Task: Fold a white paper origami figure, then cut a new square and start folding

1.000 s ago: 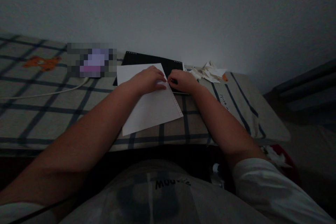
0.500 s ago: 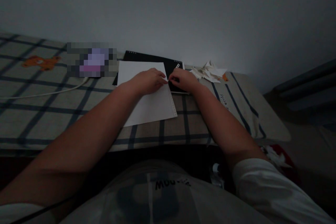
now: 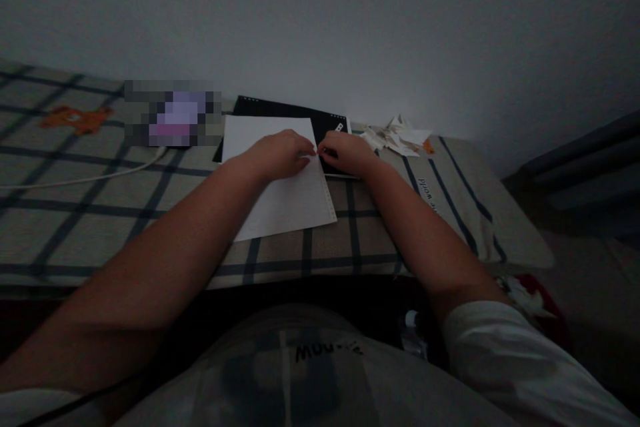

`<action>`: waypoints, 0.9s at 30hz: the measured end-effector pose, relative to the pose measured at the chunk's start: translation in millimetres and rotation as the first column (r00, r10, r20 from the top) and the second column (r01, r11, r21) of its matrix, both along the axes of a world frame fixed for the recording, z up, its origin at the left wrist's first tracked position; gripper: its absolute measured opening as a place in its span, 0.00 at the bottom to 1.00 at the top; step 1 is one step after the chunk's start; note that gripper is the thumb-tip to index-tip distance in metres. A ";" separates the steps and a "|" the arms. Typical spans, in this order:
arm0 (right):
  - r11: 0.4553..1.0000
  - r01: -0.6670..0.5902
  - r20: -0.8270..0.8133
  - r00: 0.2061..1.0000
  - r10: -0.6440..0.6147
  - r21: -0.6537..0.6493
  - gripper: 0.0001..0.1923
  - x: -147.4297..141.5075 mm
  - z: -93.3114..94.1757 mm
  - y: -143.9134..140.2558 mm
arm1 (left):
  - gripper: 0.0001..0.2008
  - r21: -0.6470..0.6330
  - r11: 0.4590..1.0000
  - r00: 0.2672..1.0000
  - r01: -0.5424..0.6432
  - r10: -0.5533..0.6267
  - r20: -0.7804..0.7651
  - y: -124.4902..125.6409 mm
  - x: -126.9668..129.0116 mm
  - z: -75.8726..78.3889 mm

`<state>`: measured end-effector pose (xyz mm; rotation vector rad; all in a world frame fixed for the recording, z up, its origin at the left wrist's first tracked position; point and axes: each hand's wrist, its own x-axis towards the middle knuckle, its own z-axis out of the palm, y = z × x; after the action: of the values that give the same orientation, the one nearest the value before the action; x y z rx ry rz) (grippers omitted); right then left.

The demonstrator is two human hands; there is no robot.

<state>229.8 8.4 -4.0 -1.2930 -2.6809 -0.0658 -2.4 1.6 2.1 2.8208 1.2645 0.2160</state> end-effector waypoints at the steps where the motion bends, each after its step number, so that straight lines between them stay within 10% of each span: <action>1: 1.000 0.001 0.005 1.000 -0.001 0.003 0.16 -0.2 -0.2 0.0 | 0.26 -0.003 1.000 1.000 -0.008 0.008 -0.008 -1.7 0.4 1.7; 27: 1.000 -0.004 0.025 1.000 0.004 0.001 0.14 -2.1 6.7 -4.5 | 0.22 -0.016 0.999 0.999 -0.051 0.051 -0.003 -2.4 1.2 1.3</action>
<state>227.7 3.9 2.7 -1.2953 -2.7034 -0.0826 -1.2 -0.9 3.4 2.7788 1.3331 0.2039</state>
